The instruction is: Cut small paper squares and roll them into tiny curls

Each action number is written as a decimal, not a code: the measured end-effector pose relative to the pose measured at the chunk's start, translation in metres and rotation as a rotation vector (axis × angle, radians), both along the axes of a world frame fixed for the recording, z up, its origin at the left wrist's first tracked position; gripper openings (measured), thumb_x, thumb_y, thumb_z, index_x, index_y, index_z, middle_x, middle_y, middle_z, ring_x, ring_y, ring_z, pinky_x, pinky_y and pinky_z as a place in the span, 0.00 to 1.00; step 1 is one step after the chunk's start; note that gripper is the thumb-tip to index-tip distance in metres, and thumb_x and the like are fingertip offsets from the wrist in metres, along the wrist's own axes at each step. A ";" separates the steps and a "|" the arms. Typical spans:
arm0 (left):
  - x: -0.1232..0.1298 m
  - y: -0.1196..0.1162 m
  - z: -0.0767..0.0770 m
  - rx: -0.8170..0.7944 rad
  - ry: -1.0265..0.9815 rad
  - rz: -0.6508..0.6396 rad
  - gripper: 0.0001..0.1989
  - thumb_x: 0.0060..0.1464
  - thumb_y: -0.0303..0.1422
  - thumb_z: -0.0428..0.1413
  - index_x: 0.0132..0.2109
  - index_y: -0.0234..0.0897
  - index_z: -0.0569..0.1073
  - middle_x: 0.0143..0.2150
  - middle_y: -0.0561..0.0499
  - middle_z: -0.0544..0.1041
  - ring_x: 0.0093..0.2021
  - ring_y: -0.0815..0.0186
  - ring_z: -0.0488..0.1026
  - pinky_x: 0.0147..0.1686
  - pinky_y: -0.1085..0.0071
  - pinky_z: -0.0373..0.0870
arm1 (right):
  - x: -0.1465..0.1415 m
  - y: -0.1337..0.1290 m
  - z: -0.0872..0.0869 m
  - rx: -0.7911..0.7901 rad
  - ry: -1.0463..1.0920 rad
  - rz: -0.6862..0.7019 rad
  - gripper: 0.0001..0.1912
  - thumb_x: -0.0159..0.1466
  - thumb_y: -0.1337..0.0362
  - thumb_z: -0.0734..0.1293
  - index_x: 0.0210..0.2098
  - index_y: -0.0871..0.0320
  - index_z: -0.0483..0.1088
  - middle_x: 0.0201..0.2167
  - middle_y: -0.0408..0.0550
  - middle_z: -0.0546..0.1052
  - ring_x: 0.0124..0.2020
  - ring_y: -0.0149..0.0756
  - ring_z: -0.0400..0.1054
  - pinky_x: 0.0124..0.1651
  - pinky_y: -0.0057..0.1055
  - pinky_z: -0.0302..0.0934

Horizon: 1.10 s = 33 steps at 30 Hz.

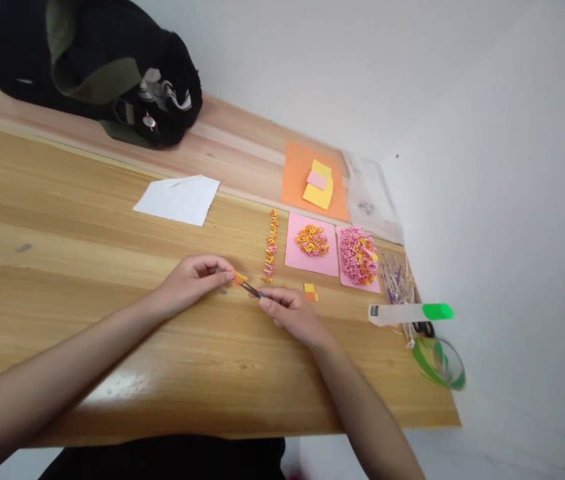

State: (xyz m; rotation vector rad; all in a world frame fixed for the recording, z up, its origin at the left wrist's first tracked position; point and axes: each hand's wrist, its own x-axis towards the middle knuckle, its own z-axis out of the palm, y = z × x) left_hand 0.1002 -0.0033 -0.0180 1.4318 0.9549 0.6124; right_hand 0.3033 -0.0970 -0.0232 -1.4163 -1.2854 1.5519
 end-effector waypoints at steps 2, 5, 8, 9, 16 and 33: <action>0.000 0.000 0.000 0.002 0.000 0.007 0.14 0.44 0.44 0.61 0.28 0.36 0.76 0.25 0.52 0.75 0.28 0.68 0.68 0.29 0.73 0.65 | 0.000 0.000 0.001 0.007 0.009 0.001 0.24 0.59 0.45 0.66 0.42 0.57 0.77 0.21 0.40 0.61 0.24 0.27 0.50 0.27 0.26 0.45; 0.000 -0.001 -0.001 0.012 0.028 -0.002 0.15 0.43 0.45 0.62 0.28 0.36 0.76 0.25 0.52 0.75 0.27 0.68 0.68 0.28 0.73 0.64 | -0.001 0.001 0.002 0.014 0.015 0.009 0.23 0.59 0.45 0.66 0.42 0.56 0.77 0.21 0.40 0.61 0.24 0.27 0.51 0.28 0.26 0.46; 0.001 -0.002 -0.001 0.035 0.057 -0.027 0.15 0.43 0.46 0.62 0.28 0.37 0.76 0.24 0.53 0.73 0.26 0.68 0.66 0.26 0.74 0.62 | -0.001 0.001 0.003 0.014 0.000 0.016 0.22 0.60 0.46 0.66 0.42 0.56 0.77 0.22 0.40 0.61 0.25 0.28 0.51 0.28 0.26 0.46; 0.001 -0.002 0.000 0.040 0.058 -0.032 0.15 0.43 0.46 0.62 0.28 0.37 0.76 0.24 0.53 0.73 0.26 0.68 0.66 0.26 0.74 0.62 | -0.001 0.001 0.003 0.017 -0.003 0.019 0.22 0.60 0.46 0.66 0.41 0.57 0.77 0.22 0.40 0.62 0.25 0.28 0.52 0.28 0.26 0.46; 0.000 -0.001 0.003 0.035 0.052 -0.023 0.16 0.41 0.47 0.63 0.27 0.37 0.78 0.26 0.51 0.77 0.28 0.66 0.69 0.28 0.73 0.65 | -0.001 0.001 0.006 0.025 0.007 0.022 0.19 0.60 0.49 0.66 0.41 0.56 0.77 0.23 0.41 0.64 0.26 0.28 0.53 0.28 0.26 0.46; -0.001 0.001 0.002 0.030 0.031 -0.032 0.13 0.42 0.44 0.62 0.28 0.38 0.78 0.29 0.50 0.79 0.30 0.65 0.71 0.31 0.72 0.66 | 0.001 0.002 0.009 0.021 -0.005 0.050 0.21 0.59 0.45 0.67 0.38 0.55 0.77 0.22 0.40 0.61 0.25 0.28 0.50 0.27 0.26 0.43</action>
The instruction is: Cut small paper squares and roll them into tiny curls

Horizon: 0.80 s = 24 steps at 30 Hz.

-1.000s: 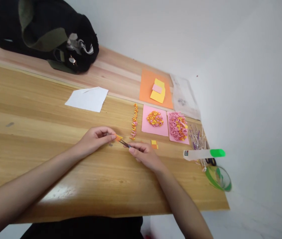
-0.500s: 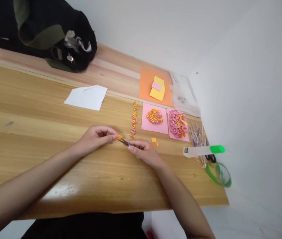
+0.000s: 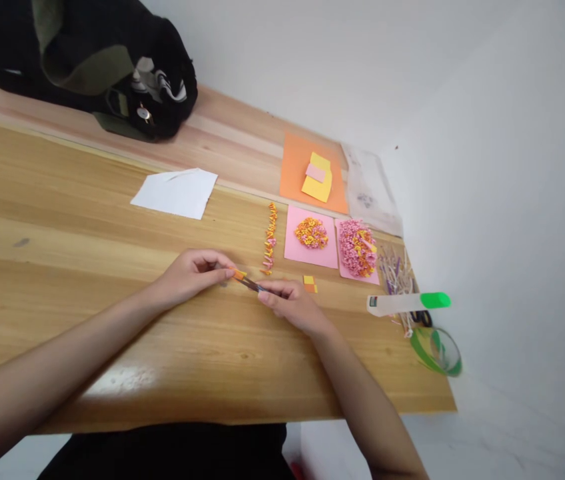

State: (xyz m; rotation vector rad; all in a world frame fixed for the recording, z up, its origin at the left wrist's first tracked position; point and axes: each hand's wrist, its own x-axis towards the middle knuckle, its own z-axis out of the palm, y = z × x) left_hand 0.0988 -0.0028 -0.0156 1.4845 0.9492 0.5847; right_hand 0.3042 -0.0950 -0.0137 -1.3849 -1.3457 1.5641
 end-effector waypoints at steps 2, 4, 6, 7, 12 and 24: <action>-0.001 0.001 0.000 -0.001 -0.007 -0.012 0.13 0.42 0.43 0.62 0.28 0.38 0.79 0.30 0.49 0.79 0.31 0.64 0.72 0.32 0.71 0.67 | 0.000 0.000 0.000 -0.015 -0.013 -0.008 0.22 0.59 0.45 0.67 0.39 0.56 0.77 0.21 0.40 0.61 0.24 0.27 0.49 0.26 0.26 0.43; -0.002 0.001 0.001 -0.003 -0.005 -0.028 0.13 0.42 0.44 0.62 0.28 0.38 0.79 0.30 0.49 0.79 0.31 0.64 0.72 0.32 0.71 0.67 | 0.000 0.000 0.000 -0.020 -0.016 -0.014 0.22 0.59 0.45 0.67 0.40 0.56 0.78 0.21 0.40 0.61 0.24 0.27 0.49 0.26 0.25 0.43; -0.002 0.002 0.002 -0.006 -0.008 -0.046 0.13 0.42 0.43 0.61 0.29 0.38 0.79 0.29 0.50 0.79 0.30 0.65 0.71 0.31 0.71 0.66 | 0.000 0.000 -0.001 -0.016 -0.014 -0.013 0.22 0.59 0.45 0.67 0.39 0.56 0.78 0.21 0.40 0.61 0.24 0.26 0.49 0.26 0.25 0.43; -0.003 0.002 0.002 -0.007 -0.014 -0.053 0.12 0.42 0.43 0.61 0.28 0.38 0.79 0.28 0.50 0.79 0.30 0.65 0.71 0.30 0.72 0.66 | 0.001 0.000 0.000 -0.016 -0.011 -0.013 0.22 0.58 0.45 0.67 0.39 0.56 0.78 0.21 0.39 0.61 0.24 0.26 0.49 0.26 0.25 0.44; -0.003 0.004 0.002 -0.011 -0.044 -0.078 0.09 0.42 0.41 0.62 0.28 0.40 0.80 0.29 0.51 0.80 0.29 0.66 0.72 0.30 0.73 0.67 | 0.001 0.000 0.001 -0.050 0.001 -0.011 0.21 0.59 0.48 0.68 0.41 0.58 0.78 0.20 0.38 0.57 0.23 0.25 0.48 0.26 0.25 0.43; -0.008 0.009 -0.002 -0.012 -0.026 -0.154 0.09 0.44 0.40 0.62 0.31 0.40 0.81 0.32 0.50 0.82 0.32 0.66 0.74 0.32 0.74 0.69 | 0.003 0.001 0.001 -0.131 0.032 -0.001 0.28 0.56 0.42 0.68 0.41 0.61 0.77 0.18 0.35 0.52 0.20 0.23 0.42 0.24 0.27 0.36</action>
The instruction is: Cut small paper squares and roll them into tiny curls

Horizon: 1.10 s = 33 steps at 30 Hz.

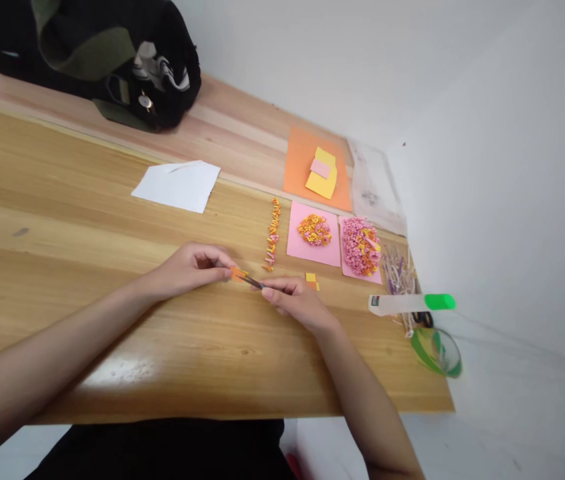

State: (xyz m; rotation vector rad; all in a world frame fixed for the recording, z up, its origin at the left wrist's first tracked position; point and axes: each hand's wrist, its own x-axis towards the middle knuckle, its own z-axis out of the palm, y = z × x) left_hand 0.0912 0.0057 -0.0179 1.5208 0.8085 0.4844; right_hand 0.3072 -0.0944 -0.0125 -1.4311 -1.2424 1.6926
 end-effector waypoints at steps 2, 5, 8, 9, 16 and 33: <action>0.000 0.001 -0.001 0.010 -0.004 -0.008 0.09 0.45 0.40 0.62 0.31 0.40 0.81 0.32 0.50 0.82 0.32 0.66 0.74 0.32 0.74 0.69 | 0.000 0.000 0.000 0.005 0.005 -0.004 0.28 0.56 0.42 0.68 0.40 0.62 0.77 0.18 0.35 0.52 0.20 0.23 0.42 0.24 0.27 0.36; -0.001 0.001 -0.003 0.032 -0.011 -0.019 0.09 0.46 0.39 0.61 0.31 0.39 0.81 0.32 0.50 0.81 0.31 0.67 0.74 0.31 0.74 0.68 | -0.001 0.000 0.000 0.010 0.009 -0.010 0.28 0.56 0.41 0.68 0.38 0.62 0.77 0.18 0.35 0.51 0.19 0.23 0.43 0.24 0.27 0.35; -0.001 0.001 -0.003 0.048 -0.015 -0.035 0.09 0.47 0.39 0.61 0.32 0.39 0.80 0.32 0.51 0.81 0.31 0.68 0.74 0.31 0.75 0.68 | -0.001 0.000 -0.001 0.022 -0.006 -0.020 0.27 0.56 0.42 0.68 0.37 0.62 0.77 0.18 0.35 0.52 0.20 0.23 0.44 0.24 0.27 0.36; -0.001 0.002 -0.004 0.051 -0.013 -0.038 0.08 0.47 0.38 0.61 0.32 0.39 0.80 0.31 0.51 0.81 0.30 0.68 0.74 0.31 0.75 0.68 | -0.001 0.000 -0.001 0.029 -0.011 -0.027 0.27 0.56 0.43 0.68 0.37 0.62 0.77 0.18 0.36 0.53 0.20 0.24 0.44 0.24 0.27 0.36; -0.001 0.002 -0.006 0.039 -0.014 -0.028 0.08 0.47 0.38 0.61 0.31 0.39 0.80 0.30 0.52 0.81 0.29 0.69 0.73 0.30 0.76 0.68 | -0.002 0.000 -0.003 0.043 -0.024 -0.049 0.24 0.57 0.45 0.68 0.36 0.62 0.77 0.18 0.36 0.53 0.20 0.23 0.45 0.24 0.27 0.37; 0.002 -0.004 -0.004 0.029 -0.034 0.029 0.11 0.46 0.41 0.62 0.34 0.39 0.81 0.31 0.51 0.80 0.30 0.67 0.73 0.29 0.75 0.68 | -0.001 -0.003 -0.006 0.004 0.006 -0.148 0.25 0.58 0.47 0.68 0.42 0.63 0.78 0.16 0.34 0.52 0.17 0.22 0.43 0.22 0.26 0.35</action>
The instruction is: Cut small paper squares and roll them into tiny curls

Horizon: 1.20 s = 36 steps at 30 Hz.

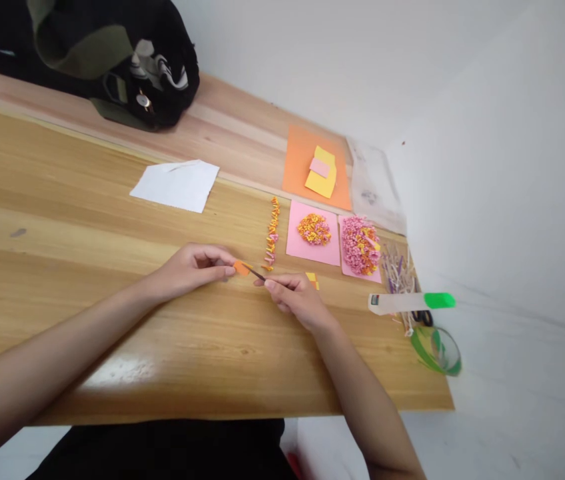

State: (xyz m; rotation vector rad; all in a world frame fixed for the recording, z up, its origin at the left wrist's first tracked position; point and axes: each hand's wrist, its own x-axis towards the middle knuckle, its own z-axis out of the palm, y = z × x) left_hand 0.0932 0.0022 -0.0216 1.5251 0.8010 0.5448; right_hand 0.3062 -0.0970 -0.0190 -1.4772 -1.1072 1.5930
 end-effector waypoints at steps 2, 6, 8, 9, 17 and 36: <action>0.001 -0.001 0.001 0.012 0.003 0.006 0.12 0.46 0.42 0.62 0.33 0.39 0.80 0.32 0.50 0.80 0.30 0.67 0.73 0.30 0.74 0.68 | 0.001 0.000 0.000 0.010 0.016 -0.010 0.25 0.58 0.47 0.68 0.41 0.63 0.78 0.17 0.34 0.52 0.18 0.22 0.43 0.22 0.26 0.36; 0.003 -0.002 0.002 0.055 0.018 0.016 0.13 0.47 0.43 0.61 0.27 0.38 0.78 0.28 0.51 0.78 0.29 0.68 0.71 0.29 0.75 0.67 | 0.001 0.001 -0.001 0.026 0.042 0.013 0.24 0.58 0.46 0.68 0.38 0.63 0.77 0.17 0.35 0.53 0.18 0.22 0.43 0.22 0.26 0.36; 0.004 -0.002 0.003 0.060 0.027 0.040 0.14 0.47 0.43 0.60 0.26 0.38 0.78 0.26 0.51 0.77 0.28 0.67 0.71 0.30 0.74 0.68 | 0.001 0.001 -0.001 0.011 0.056 0.010 0.25 0.58 0.45 0.68 0.38 0.63 0.77 0.17 0.34 0.53 0.18 0.22 0.43 0.22 0.26 0.35; 0.004 -0.002 0.003 0.058 0.029 0.056 0.14 0.47 0.44 0.60 0.25 0.37 0.77 0.26 0.51 0.77 0.28 0.67 0.71 0.30 0.73 0.68 | 0.001 0.002 -0.001 0.003 0.063 0.003 0.25 0.58 0.45 0.68 0.38 0.63 0.77 0.17 0.34 0.53 0.17 0.22 0.43 0.22 0.26 0.34; 0.004 -0.003 0.004 0.014 0.022 0.102 0.11 0.47 0.41 0.60 0.26 0.37 0.78 0.26 0.51 0.77 0.28 0.68 0.71 0.31 0.73 0.68 | 0.003 0.001 -0.001 0.008 0.059 0.032 0.25 0.58 0.46 0.68 0.40 0.63 0.77 0.18 0.35 0.54 0.19 0.22 0.43 0.22 0.26 0.36; 0.004 -0.004 0.009 0.050 -0.007 0.041 0.11 0.45 0.42 0.62 0.25 0.39 0.79 0.28 0.50 0.78 0.30 0.66 0.72 0.30 0.73 0.67 | 0.001 0.001 -0.001 0.032 0.024 0.047 0.25 0.59 0.46 0.68 0.42 0.62 0.78 0.18 0.35 0.53 0.19 0.23 0.44 0.23 0.26 0.38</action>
